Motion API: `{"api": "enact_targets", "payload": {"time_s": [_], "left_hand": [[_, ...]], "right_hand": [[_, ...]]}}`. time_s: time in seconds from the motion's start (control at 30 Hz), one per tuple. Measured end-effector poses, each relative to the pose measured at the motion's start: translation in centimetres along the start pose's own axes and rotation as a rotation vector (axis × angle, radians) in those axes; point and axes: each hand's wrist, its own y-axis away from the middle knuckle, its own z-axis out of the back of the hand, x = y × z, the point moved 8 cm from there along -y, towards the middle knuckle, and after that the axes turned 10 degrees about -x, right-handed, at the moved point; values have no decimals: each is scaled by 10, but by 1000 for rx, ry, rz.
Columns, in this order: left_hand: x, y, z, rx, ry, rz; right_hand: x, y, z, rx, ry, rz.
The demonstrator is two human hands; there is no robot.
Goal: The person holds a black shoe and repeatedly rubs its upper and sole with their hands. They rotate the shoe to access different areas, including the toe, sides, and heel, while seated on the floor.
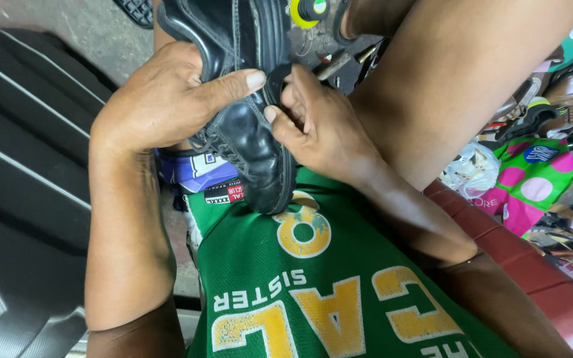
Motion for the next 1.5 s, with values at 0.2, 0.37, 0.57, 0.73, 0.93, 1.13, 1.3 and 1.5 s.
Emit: {"api": "enact_targets", "payload": {"time_s": [0.2, 0.37, 0.57, 0.73, 0.93, 1.13, 1.3, 1.5], "left_hand": [[15, -8, -5, 22, 9, 71], [27, -12, -8, 16, 15, 154], [21, -17, 7, -71, 1, 90], [19, -14, 3, -28, -10, 168], [0, -16, -1, -121, -148, -135], [10, -25, -16, -179, -156, -228], [7, -32, -17, -127, -103, -192], [-18, -12, 24, -142, -95, -344]], "right_hand": [[5, 5, -1, -189, 70, 90], [-3, -1, -7, -176, 104, 63], [-17, -20, 2, -60, -39, 11], [-10, -28, 7, 45, -246, 175], [4, -30, 15, -44, 196, 187], [19, -21, 12, -105, 380, 288], [2, -20, 9, -139, 328, 244], [-38, -35, 43, -267, 6, -81]]}}
